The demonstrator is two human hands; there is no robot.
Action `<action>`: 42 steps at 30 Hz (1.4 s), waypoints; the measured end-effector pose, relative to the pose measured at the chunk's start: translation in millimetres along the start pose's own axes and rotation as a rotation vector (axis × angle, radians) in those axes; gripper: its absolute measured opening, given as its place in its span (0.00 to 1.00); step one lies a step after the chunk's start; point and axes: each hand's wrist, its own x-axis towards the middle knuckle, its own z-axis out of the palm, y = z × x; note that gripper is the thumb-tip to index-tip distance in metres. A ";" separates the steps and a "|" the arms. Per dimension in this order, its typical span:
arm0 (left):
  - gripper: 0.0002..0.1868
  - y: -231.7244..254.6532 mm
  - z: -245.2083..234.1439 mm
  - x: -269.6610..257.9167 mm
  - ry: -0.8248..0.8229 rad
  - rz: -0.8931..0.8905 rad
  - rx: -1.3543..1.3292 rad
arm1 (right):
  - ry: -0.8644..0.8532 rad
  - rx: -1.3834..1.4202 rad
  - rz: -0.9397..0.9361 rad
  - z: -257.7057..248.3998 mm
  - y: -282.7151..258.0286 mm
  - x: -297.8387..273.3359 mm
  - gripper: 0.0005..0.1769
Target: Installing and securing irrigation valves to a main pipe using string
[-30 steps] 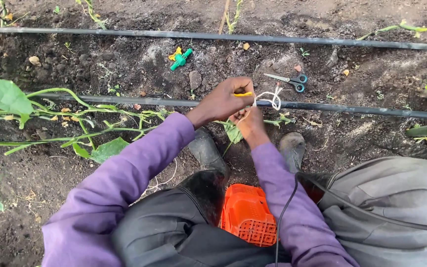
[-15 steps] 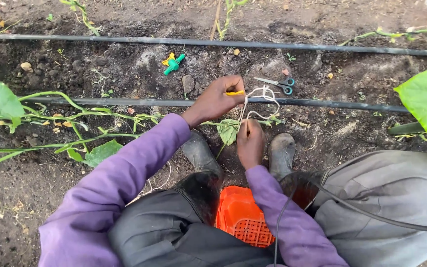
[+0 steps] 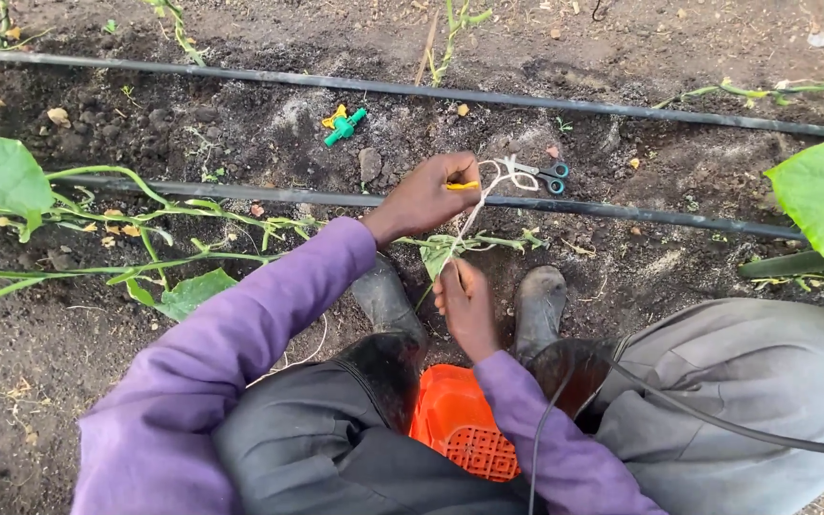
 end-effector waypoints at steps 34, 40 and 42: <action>0.08 42.1 -0.5 -10.8 -0.039 -0.206 0.195 | -0.169 0.925 0.260 -29.0 21.9 253.3 0.21; 0.07 39.3 8.9 -8.6 0.021 -0.175 0.286 | 0.350 0.639 0.336 -9.8 -9.9 232.6 0.23; 0.06 32.5 10.7 -7.1 0.030 -0.194 0.297 | 0.441 0.612 0.409 -5.6 -20.3 229.4 0.16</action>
